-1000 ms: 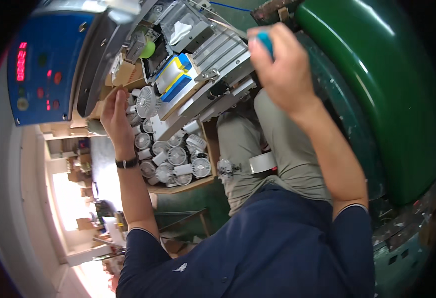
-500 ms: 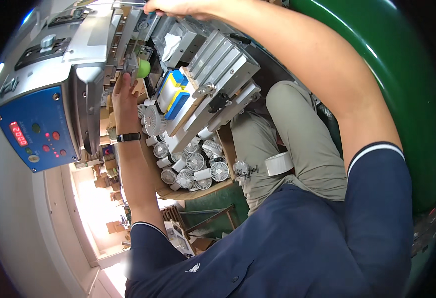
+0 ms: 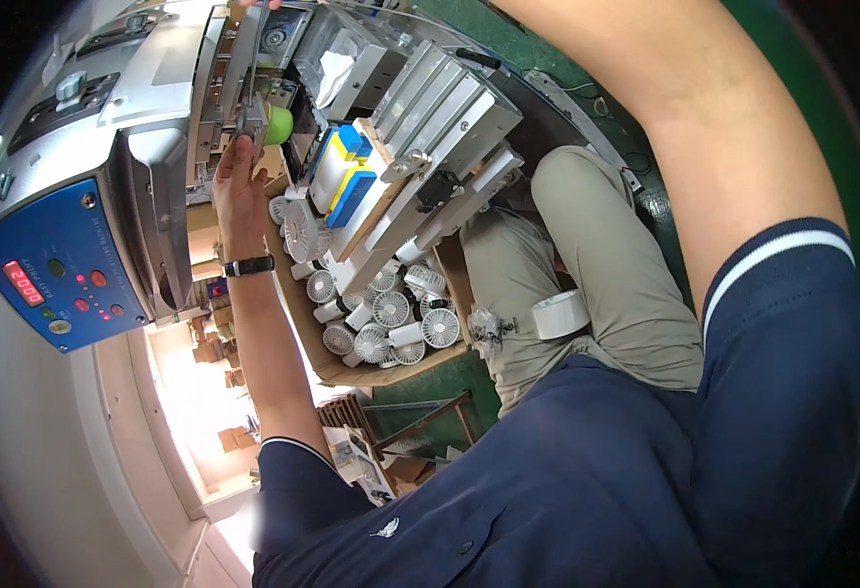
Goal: Assembling and packing small portable fans using a production machine and manual placement
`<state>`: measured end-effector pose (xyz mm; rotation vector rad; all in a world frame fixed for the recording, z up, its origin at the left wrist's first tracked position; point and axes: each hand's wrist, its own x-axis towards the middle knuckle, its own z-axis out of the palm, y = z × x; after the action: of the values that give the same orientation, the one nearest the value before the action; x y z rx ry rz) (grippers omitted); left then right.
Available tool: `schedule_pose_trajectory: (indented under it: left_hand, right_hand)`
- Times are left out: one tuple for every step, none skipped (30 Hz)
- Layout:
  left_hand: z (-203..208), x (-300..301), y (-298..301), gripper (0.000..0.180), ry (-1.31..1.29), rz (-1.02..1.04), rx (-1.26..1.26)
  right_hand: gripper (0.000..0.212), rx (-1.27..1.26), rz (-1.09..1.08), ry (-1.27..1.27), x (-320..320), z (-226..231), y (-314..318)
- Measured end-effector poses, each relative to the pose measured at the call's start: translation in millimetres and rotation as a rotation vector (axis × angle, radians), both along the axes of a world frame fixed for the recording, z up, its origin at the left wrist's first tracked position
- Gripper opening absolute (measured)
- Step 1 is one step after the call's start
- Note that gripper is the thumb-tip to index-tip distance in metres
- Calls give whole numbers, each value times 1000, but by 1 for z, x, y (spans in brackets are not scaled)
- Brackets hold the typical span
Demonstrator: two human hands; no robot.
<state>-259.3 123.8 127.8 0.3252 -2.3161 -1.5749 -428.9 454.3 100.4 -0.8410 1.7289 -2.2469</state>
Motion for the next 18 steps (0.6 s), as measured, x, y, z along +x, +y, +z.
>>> schedule_pose_trajectory:
  left_hand:
    - [0, 0, 1, 25, -1, 11, -5]
    - [-1, 1, 2, 25, 0, -24, -22]
    - [-1, 1, 4, 25, 4, 19, -7]
    - [-1, 2, 5, 24, 10, 15, -12]
    - [-2, 3, 7, 24, 18, 8, -15]
    - [-2, 3, 8, 23, 31, -2, -16]
    - [-2, 4, 9, 23, 48, -79, -36]
    - [-2, 4, 10, 23, 50, -17, -12]
    - [-2, 4, 10, 23, 45, -21, 2]
    - [-2, 3, 11, 23, 38, -25, 15]
    - [-2, 2, 11, 23, 32, -28, 27]
    - [-2, 0, 12, 24, 31, -44, 20]
    - [-3, -2, 13, 24, 31, -36, 41]
    - [-4, -3, 14, 26, 48, -51, 22]
    - [-6, -4, 16, 29, 65, -65, 5]
    - [-7, -5, 18, 32, 82, -77, -11]
    - [-8, -2, 20, 33, 88, -133, -39]
    - [-9, 0, 23, 35, 98, -88, -22]
  right_hand:
    - [28, 27, -25, 24, -4, 2, -3]
    - [28, 64, -52, 50, -8, 5, -6]
    - [28, 99, -82, 75, -11, 7, -9]
    - [28, 127, -113, 100, -15, 7, -11]
    - [29, 159, -147, 128, -19, 8, -13]
    - [29, 186, -175, 154, -24, 9, -15]
    - [29, 214, -202, 176, -28, 8, -17]
    - [29, 232, -228, 198, -32, 6, -19]
    - [30, 249, -253, 215, -36, 2, -22]
    - [31, 232, -292, 256, -40, -5, -26]
    - [32, 214, -332, 297, -44, -12, -31]
    - [33, 197, -369, 338, -50, -19, -36]
    - [33, 199, -375, 343, -56, -27, -42]
    - [33, 119, -268, 308, -61, -34, -50]
    - [33, 43, -160, 272, -67, -39, -56]
    - [34, -32, -50, 236, -73, -42, -59]
    - [34, -122, 31, 310, -82, -40, -53]
    - [34, -212, 123, 378, -87, -35, -47]
